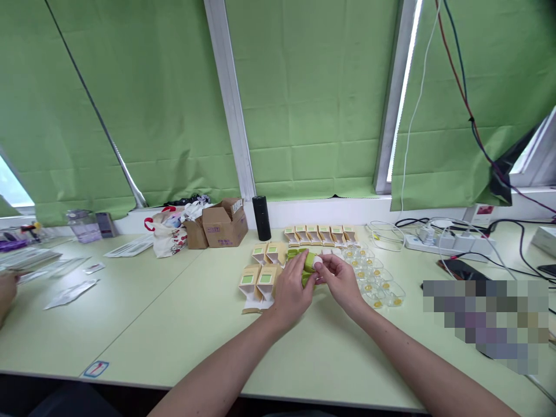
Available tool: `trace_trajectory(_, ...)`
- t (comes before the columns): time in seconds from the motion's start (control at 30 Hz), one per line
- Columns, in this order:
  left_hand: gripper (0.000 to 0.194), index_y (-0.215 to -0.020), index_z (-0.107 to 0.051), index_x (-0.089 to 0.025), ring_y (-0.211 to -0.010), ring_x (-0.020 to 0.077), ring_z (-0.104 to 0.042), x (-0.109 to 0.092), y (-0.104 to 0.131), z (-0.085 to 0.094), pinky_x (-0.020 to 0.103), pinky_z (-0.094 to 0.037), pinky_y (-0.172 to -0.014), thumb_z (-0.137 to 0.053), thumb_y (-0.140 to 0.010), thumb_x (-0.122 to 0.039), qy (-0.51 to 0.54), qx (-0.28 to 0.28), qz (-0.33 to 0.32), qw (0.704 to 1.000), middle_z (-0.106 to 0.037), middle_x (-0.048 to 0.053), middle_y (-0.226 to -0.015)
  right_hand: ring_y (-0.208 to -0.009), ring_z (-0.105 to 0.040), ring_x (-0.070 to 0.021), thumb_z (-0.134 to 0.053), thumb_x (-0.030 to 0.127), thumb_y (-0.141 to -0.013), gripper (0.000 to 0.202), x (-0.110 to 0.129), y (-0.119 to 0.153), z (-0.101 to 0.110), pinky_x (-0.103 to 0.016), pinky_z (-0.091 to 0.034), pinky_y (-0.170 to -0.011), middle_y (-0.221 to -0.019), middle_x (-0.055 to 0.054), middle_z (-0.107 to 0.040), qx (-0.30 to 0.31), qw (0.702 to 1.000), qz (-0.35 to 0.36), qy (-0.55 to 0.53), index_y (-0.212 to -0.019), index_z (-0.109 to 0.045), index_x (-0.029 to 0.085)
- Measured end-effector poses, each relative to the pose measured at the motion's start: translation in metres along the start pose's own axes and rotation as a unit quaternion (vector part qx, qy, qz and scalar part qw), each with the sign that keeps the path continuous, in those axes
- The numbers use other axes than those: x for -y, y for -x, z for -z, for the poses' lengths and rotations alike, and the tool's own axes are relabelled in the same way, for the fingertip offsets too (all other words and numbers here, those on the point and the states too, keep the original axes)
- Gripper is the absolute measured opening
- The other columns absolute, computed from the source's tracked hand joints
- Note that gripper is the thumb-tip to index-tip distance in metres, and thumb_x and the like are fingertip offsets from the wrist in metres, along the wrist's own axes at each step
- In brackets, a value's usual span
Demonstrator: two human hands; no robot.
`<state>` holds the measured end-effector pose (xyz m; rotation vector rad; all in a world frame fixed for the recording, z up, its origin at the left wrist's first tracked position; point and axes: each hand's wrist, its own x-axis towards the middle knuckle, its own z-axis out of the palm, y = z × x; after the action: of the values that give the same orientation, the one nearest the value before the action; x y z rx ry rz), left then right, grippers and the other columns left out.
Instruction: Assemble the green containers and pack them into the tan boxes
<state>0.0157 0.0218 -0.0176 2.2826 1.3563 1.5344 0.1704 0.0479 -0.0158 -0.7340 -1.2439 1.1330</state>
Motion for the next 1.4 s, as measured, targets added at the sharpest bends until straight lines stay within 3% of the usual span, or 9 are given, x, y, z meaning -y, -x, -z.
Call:
trace_trajectory(0.17, 0.057, -0.161, -0.044, -0.025, -0.139, 0.0315, -0.060, 0.001, 0.003, -0.002, 0.051, -0.048, -0.118, -0.057, -0.106, -0.037, 0.101, 0.010, 0.044, 0.994, -0.060, 0.015, -0.153, -0.078, -0.069, -0.0224, -0.083, 0.069, -0.079, 0.054, -0.001, 0.001, 0.000, -0.036, -0.065, -0.064, -0.089, -0.007, -0.073, 0.031, 0.999, 0.020, 0.022, -0.100, -0.071, 0.021)
trace_trajectory(0.3, 0.058, -0.159, -0.045, -0.025, -0.139, 0.0290, -0.060, 0.004, -0.002, -0.003, 0.045, -0.050, -0.117, -0.057, -0.106, -0.046, 0.227, 0.020, 0.101, 0.969, -0.056, 0.015, -0.157, -0.086, -0.069, -0.0231, -0.076, 0.060, -0.090, 0.043, 0.003, 0.001, 0.006, -0.035, -0.064, -0.067, -0.098, -0.009, -0.073, 0.041, 0.990, 0.076, 0.112, -0.108, -0.071, 0.021)
trace_trajectory(0.4, 0.062, -0.158, -0.046, -0.024, -0.132, 0.0277, -0.064, 0.006, -0.007, -0.004, 0.043, -0.052, -0.114, -0.058, -0.104, -0.053, 0.322, 0.038, 0.132, 0.937, -0.059, 0.016, -0.152, -0.088, -0.069, -0.0221, -0.073, 0.047, -0.094, 0.038, 0.007, 0.001, 0.012, -0.036, -0.065, -0.070, -0.120, -0.012, -0.070, 0.044, 0.961, 0.172, 0.214, -0.124, -0.068, 0.024)
trace_trajectory(0.5, 0.067, -0.156, -0.049, -0.023, -0.123, 0.0264, -0.068, 0.008, -0.011, -0.003, 0.041, -0.055, -0.108, -0.064, -0.100, -0.056, 0.373, 0.054, 0.159, 0.913, -0.064, 0.015, -0.145, -0.086, -0.071, -0.0212, -0.068, 0.034, -0.097, 0.046, 0.010, 0.001, 0.018, -0.038, -0.066, -0.071, -0.143, -0.014, -0.061, 0.063, 0.912, 0.262, 0.310, -0.142, -0.061, 0.029)
trace_trajectory(0.6, 0.067, -0.156, -0.051, -0.022, -0.113, 0.0236, -0.070, 0.007, -0.012, -0.001, 0.037, -0.058, -0.100, -0.065, -0.099, -0.054, 0.371, 0.074, 0.176, 0.909, -0.070, 0.013, -0.132, -0.097, -0.075, -0.0254, -0.063, 0.027, -0.100, 0.043, 0.009, 0.002, 0.021, -0.038, -0.067, -0.073, -0.148, -0.013, -0.062, 0.078, 0.860, 0.316, 0.392, -0.143, -0.062, 0.030)
trace_trajectory(0.7, 0.065, -0.157, -0.051, -0.020, -0.101, 0.0224, -0.072, 0.006, -0.010, 0.000, 0.036, -0.060, -0.091, -0.063, -0.100, -0.050, 0.359, 0.095, 0.174, 0.912, -0.073, 0.011, -0.116, -0.113, -0.075, -0.0282, -0.058, 0.023, -0.102, 0.040, 0.006, 0.002, 0.021, -0.037, -0.068, -0.077, -0.147, -0.011, -0.065, 0.091, 0.832, 0.342, 0.428, -0.142, -0.063, 0.029)
trace_trajectory(0.77, 0.064, -0.156, -0.052, -0.020, -0.103, 0.0240, -0.072, 0.005, -0.009, 0.000, 0.037, -0.061, -0.091, -0.064, -0.100, -0.048, 0.354, 0.096, 0.169, 0.915, -0.074, 0.012, -0.116, -0.119, -0.074, -0.0284, -0.056, 0.022, -0.104, 0.040, 0.004, 0.001, 0.021, -0.037, -0.069, -0.079, -0.146, -0.011, -0.067, 0.097, 0.824, 0.355, 0.432, -0.143, -0.062, 0.028)
trace_trajectory(1.0, 0.057, -0.151, -0.059, -0.022, -0.139, 0.0302, -0.062, 0.006, -0.009, 0.001, 0.045, -0.052, -0.116, -0.067, -0.099, -0.045, 0.359, 0.081, 0.147, 0.918, -0.065, 0.014, -0.149, -0.126, -0.071, -0.0298, -0.055, 0.021, -0.105, 0.044, -0.004, -0.002, 0.025, -0.046, -0.067, -0.095, -0.141, -0.013, -0.071, 0.099, 0.805, 0.388, 0.437, -0.147, -0.060, 0.027)
trace_trajectory(1.4, 0.050, -0.142, -0.065, -0.019, -0.131, 0.0289, -0.067, 0.005, -0.010, -0.006, 0.044, -0.057, -0.111, -0.069, -0.096, -0.041, 0.370, 0.039, 0.168, 0.913, -0.069, 0.014, -0.142, -0.124, -0.071, -0.0296, -0.050, 0.016, -0.106, 0.039, -0.002, -0.002, 0.021, -0.047, -0.064, -0.098, -0.137, -0.015, -0.072, 0.104, 0.785, 0.413, 0.450, -0.144, -0.058, 0.023)
